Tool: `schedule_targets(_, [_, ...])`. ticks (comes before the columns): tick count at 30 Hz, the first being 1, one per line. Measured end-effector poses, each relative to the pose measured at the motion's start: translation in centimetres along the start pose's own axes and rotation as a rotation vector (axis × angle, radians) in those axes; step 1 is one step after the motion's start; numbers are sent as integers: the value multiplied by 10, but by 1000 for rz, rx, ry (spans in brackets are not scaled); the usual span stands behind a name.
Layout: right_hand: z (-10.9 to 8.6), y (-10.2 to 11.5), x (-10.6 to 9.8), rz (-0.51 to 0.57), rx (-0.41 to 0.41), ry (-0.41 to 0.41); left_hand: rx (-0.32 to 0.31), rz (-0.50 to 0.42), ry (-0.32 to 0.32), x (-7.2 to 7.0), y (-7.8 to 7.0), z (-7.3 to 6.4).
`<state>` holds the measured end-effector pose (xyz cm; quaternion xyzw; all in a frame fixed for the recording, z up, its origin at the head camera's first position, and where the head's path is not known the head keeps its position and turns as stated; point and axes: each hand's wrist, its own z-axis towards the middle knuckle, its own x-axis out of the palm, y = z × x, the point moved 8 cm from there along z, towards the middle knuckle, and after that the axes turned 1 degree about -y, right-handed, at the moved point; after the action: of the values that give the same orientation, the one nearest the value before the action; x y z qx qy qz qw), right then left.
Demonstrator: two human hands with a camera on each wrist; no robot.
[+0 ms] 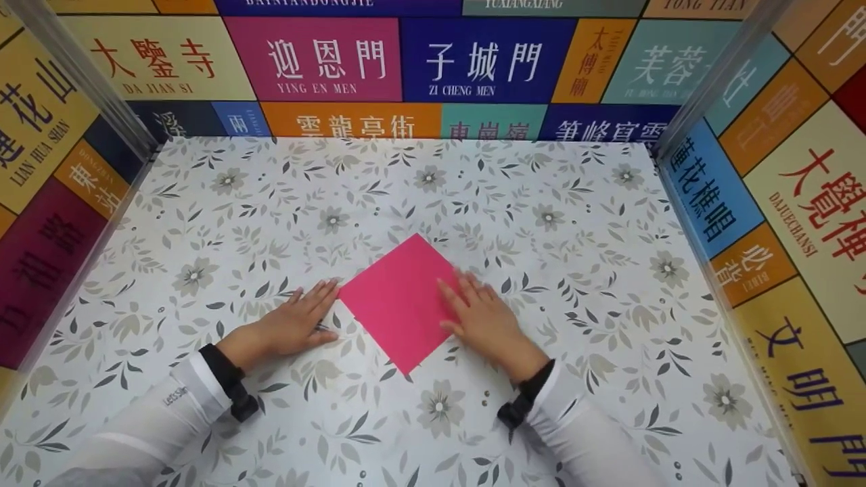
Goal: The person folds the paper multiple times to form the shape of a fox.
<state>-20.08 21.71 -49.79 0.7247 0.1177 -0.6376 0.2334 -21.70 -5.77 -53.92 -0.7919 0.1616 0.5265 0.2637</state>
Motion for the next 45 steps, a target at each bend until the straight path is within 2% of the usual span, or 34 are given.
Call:
schedule_targets(3, [4, -37, -14, 69, -11, -5, 0, -3, 2, 0, 1, 0])
schedule_targets(6, [4, -68, -19, 125, -51, -13, 5, -8, -2, 0, 2, 0])
schedule_targets(9, [5, -86, -18, 172, -96, -10, 10, -9, -9, 0, 3, 0])
schedule_targets(12, [6, -94, -12, 198, -122, 13, 13, -6, -12, 1, 4, 0])
schedule_targets(19, [11, -92, 3, 222, -143, 96, 22, -9, -36, 4, 3, 1])
schedule_targets(31, [16, -85, 17, 191, -194, 161, 1, 14, -14, 3, 2, 2])
schedule_targets(41, [18, -86, 18, 242, -182, 152, 8, 12, -53, 4, 4, 2])
schedule_targets(45, [18, -84, 19, 247, -187, 123, 12, -10, -53, 6, 5, 1])
